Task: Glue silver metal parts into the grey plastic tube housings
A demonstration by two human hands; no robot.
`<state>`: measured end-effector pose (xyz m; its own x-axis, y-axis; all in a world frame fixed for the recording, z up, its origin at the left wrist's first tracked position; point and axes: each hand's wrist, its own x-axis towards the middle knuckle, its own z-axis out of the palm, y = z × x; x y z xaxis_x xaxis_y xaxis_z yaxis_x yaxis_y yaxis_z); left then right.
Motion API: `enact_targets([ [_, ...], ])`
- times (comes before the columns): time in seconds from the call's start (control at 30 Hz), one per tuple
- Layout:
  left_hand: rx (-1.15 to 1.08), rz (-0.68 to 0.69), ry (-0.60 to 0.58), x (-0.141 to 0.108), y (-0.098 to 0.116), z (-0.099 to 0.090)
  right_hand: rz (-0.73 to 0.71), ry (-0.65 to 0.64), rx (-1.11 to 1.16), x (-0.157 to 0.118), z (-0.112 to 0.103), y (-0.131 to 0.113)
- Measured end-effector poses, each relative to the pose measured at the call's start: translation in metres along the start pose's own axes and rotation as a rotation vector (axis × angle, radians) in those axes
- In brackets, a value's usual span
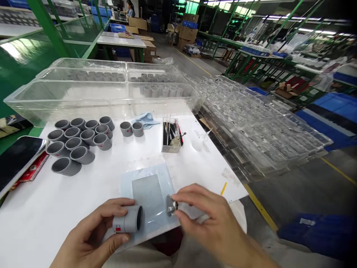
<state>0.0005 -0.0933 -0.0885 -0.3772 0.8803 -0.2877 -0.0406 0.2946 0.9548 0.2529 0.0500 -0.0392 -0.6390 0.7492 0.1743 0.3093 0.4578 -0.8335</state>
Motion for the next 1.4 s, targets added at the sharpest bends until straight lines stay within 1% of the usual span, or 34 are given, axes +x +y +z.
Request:
enact_targets([
  [0.07, 0.0, 0.005, -0.011, 0.0, 0.005, 0.0, -0.041, 0.059, 0.138, -0.004, 0.023, -0.002],
  [0.13, 0.008, 0.029, -0.025, 0.0, 0.009, 0.001, -0.067, 0.112, 0.217, -0.007, 0.042, -0.004],
  [0.2, 0.005, 0.048, -0.048, 0.0, 0.011, 0.001, -0.072, 0.141, 0.248, -0.008, 0.054, -0.005],
  [0.27, -0.004, 0.051, -0.069, 0.0, 0.013, 0.0, -0.062, 0.146, 0.25, -0.007, 0.06, -0.006],
  [0.47, 0.014, 0.042, -0.083, 0.0, 0.013, 0.0, -0.085, 0.158, 0.198, -0.002, 0.061, -0.004],
  [0.63, 0.003, 0.029, -0.069, -0.001, 0.015, 0.001, -0.069, 0.166, 0.233, -0.003, 0.063, -0.003],
  [0.83, 0.019, 0.052, -0.06, -0.001, 0.014, 0.001, -0.105, 0.157, 0.223, -0.003, 0.065, -0.003],
  [1.03, -0.028, 0.058, -0.06, -0.001, 0.013, 0.001, -0.081, 0.157, 0.218, -0.003, 0.062, -0.005],
  [1.1, -0.032, 0.032, -0.057, -0.002, 0.013, 0.0, -0.086, 0.163, 0.21, -0.003, 0.061, -0.006],
  [1.27, -0.013, -0.083, -0.026, -0.005, 0.018, 0.0, -0.111, 0.189, 0.221, -0.003, 0.059, -0.006],
  [1.4, 0.001, -0.102, -0.031, -0.006, 0.022, 0.001, -0.153, 0.194, 0.204, -0.002, 0.06, -0.007],
])
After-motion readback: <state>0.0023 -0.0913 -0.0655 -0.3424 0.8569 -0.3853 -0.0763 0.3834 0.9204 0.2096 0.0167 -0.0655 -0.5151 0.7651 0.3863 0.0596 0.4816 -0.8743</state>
